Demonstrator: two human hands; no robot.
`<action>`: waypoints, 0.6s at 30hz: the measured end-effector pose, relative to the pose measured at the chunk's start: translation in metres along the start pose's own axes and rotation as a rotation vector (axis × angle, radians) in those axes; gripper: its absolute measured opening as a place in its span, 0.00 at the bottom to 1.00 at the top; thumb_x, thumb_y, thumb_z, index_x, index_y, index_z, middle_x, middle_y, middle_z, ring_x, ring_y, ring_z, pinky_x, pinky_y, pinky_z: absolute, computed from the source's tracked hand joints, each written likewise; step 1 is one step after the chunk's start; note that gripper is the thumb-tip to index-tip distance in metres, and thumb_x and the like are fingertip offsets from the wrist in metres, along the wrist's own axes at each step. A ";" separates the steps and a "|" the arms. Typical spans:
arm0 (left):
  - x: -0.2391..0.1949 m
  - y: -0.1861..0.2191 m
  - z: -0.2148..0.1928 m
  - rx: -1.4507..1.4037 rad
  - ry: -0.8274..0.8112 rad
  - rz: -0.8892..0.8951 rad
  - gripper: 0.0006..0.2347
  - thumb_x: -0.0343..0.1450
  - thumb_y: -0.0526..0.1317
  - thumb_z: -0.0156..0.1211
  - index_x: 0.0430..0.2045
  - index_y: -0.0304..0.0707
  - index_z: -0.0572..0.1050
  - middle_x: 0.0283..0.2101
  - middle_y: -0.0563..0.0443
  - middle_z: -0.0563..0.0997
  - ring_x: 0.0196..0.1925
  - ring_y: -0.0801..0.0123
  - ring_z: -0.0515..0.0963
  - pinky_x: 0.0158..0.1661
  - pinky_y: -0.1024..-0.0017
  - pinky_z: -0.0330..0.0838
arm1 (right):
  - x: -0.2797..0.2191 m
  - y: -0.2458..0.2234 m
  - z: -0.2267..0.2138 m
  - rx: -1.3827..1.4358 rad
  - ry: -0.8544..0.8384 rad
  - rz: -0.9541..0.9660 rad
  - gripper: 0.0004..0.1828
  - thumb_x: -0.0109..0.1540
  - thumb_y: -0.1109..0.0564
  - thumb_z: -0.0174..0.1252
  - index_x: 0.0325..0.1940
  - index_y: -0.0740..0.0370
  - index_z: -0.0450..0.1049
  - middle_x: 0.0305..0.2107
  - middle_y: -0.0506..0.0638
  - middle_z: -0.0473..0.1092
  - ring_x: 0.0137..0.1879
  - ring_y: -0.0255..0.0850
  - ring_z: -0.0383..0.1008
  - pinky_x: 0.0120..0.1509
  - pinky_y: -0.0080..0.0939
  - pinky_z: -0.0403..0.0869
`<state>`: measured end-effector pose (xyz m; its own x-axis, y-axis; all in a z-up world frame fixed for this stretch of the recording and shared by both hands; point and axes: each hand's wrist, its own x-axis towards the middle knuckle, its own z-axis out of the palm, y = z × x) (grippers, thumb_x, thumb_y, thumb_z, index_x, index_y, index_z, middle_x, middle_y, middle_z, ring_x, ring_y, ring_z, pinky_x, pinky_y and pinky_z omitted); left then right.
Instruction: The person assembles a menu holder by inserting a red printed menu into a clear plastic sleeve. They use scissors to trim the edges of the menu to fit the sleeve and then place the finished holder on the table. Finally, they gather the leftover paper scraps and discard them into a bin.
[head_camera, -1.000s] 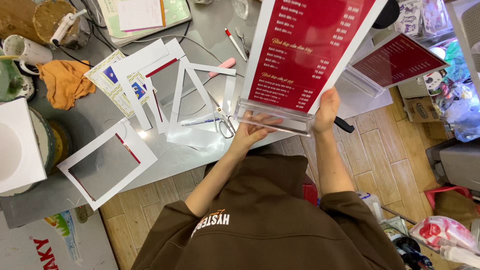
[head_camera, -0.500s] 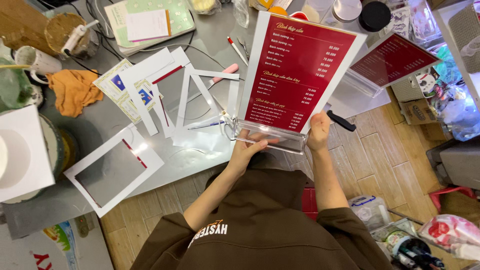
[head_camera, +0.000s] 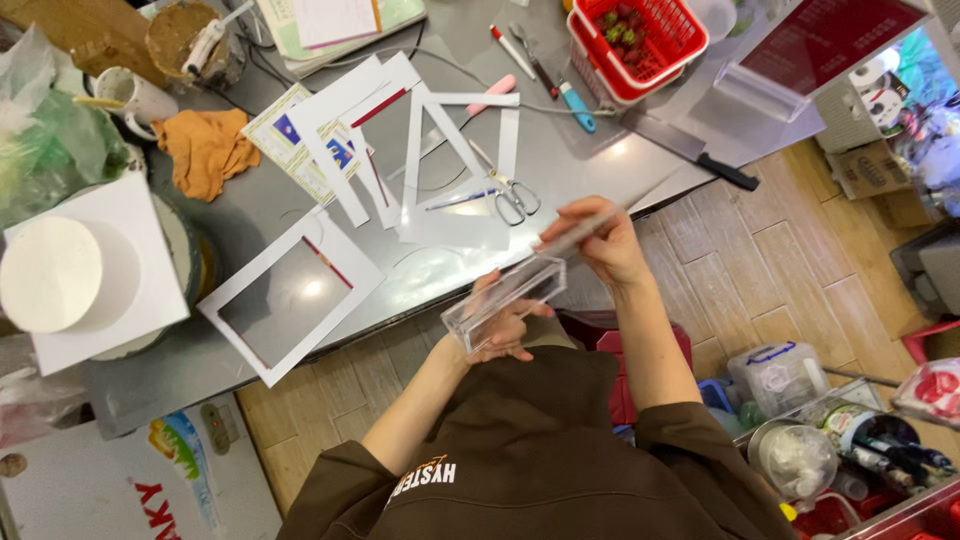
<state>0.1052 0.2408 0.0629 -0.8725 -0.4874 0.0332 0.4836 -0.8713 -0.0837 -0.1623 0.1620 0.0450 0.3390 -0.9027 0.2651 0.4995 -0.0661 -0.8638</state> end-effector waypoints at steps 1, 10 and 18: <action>-0.006 -0.003 -0.006 0.059 -0.052 -0.031 0.38 0.77 0.65 0.37 0.65 0.19 0.63 0.45 0.33 0.80 0.24 0.66 0.81 0.48 0.43 0.80 | -0.009 0.002 0.009 -0.004 0.081 0.012 0.20 0.64 0.53 0.70 0.50 0.69 0.72 0.45 0.60 0.71 0.53 0.52 0.70 0.64 0.53 0.69; -0.032 -0.003 -0.012 0.592 0.454 0.091 0.46 0.74 0.71 0.23 0.70 0.21 0.60 0.60 0.21 0.75 0.50 0.48 0.85 0.54 0.54 0.81 | 0.004 -0.066 0.102 0.175 0.449 0.079 0.14 0.71 0.59 0.56 0.60 0.65 0.71 0.53 0.52 0.75 0.56 0.38 0.76 0.64 0.43 0.75; -0.027 0.007 0.021 0.562 0.268 0.288 0.49 0.66 0.76 0.18 0.66 0.27 0.58 0.55 0.18 0.75 0.52 0.44 0.83 0.43 0.55 0.84 | -0.006 -0.081 0.089 0.146 0.473 0.077 0.16 0.72 0.58 0.54 0.63 0.65 0.69 0.55 0.52 0.73 0.59 0.39 0.75 0.66 0.43 0.74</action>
<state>0.1337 0.2461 0.0828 -0.6560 -0.7361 -0.1669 0.5983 -0.6418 0.4797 -0.1337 0.2100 0.1512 -0.0025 -0.9988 -0.0496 0.6048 0.0380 -0.7955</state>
